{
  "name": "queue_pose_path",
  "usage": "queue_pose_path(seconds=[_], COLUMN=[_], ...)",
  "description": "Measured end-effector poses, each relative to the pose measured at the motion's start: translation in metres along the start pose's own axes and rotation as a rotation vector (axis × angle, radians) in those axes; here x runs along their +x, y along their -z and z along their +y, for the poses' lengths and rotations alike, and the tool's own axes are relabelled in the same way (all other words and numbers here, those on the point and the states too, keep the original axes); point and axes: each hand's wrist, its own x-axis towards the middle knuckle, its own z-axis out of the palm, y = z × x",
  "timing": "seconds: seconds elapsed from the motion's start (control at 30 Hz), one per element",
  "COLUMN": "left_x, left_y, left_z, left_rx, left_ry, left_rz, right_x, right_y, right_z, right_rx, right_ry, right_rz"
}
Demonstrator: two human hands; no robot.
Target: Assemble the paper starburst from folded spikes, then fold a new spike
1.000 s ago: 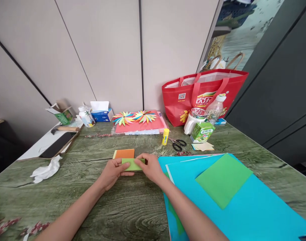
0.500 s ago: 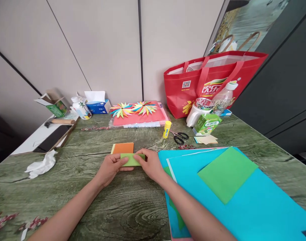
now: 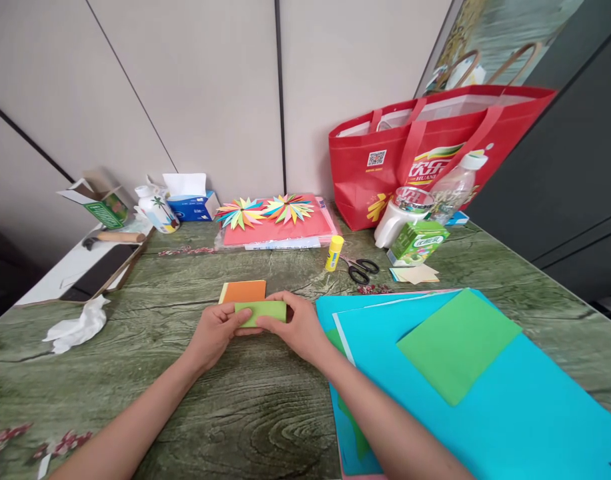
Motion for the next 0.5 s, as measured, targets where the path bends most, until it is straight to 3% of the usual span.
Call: queue_pose_path(seconds=[0.5], left_x=[-0.0012], left_y=[-0.0014], left_z=[0.0007], left_rx=[-0.062], left_ry=[0.017], left_rz=[0.004], right_x=[0.0013], right_y=[-0.0024], right_z=[-0.0047], right_rx=[0.260], right_ry=[-0.159], right_rz=[0.016])
